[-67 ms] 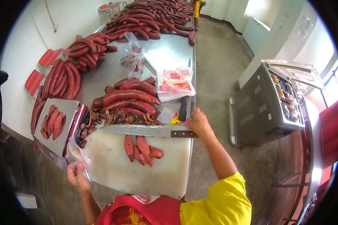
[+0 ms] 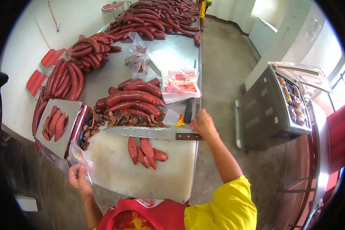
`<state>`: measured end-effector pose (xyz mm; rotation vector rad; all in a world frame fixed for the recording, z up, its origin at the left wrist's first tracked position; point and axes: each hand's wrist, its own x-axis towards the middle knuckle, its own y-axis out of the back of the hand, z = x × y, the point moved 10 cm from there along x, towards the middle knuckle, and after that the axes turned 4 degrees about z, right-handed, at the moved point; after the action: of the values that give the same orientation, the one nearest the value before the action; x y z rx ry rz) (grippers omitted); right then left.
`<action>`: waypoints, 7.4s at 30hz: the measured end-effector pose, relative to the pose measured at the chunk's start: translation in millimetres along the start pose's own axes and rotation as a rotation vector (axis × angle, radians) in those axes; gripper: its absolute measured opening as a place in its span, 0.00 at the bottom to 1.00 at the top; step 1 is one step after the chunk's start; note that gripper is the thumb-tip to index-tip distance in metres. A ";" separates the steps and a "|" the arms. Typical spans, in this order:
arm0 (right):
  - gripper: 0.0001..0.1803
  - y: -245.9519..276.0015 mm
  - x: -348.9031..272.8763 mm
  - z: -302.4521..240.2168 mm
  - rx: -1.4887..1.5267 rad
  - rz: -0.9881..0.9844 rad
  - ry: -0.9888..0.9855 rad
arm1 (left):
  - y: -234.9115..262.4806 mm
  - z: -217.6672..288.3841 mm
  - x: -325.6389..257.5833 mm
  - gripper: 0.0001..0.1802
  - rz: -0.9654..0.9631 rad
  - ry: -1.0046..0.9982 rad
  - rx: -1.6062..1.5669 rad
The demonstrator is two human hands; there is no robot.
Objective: The person cuts long red sausages into smaller pieces on a white cutting board using a knife. The person places the cut pieces into clear plastic bags and sets the bags aside on a nearby freezer.
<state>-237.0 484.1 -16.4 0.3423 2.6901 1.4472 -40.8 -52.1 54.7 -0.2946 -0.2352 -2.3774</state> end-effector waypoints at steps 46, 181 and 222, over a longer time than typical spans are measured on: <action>0.17 -178.0 -125.1 -521.9 0.164 -0.265 1.106 | -103.9 -25.7 -43.9 0.20 -0.931 -0.784 0.337; 0.25 -194.6 -80.0 -537.2 0.024 -0.378 0.822 | -107.3 -18.2 -23.7 0.32 -0.968 -0.645 0.284; 0.16 -135.9 -201.0 -298.0 0.270 0.067 0.533 | -114.3 -28.0 -0.3 0.29 -1.034 -0.350 0.029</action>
<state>-112.4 123.1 26.9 0.0601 3.3403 1.3440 -122.7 23.9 18.0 -0.7061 -0.7245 -3.3123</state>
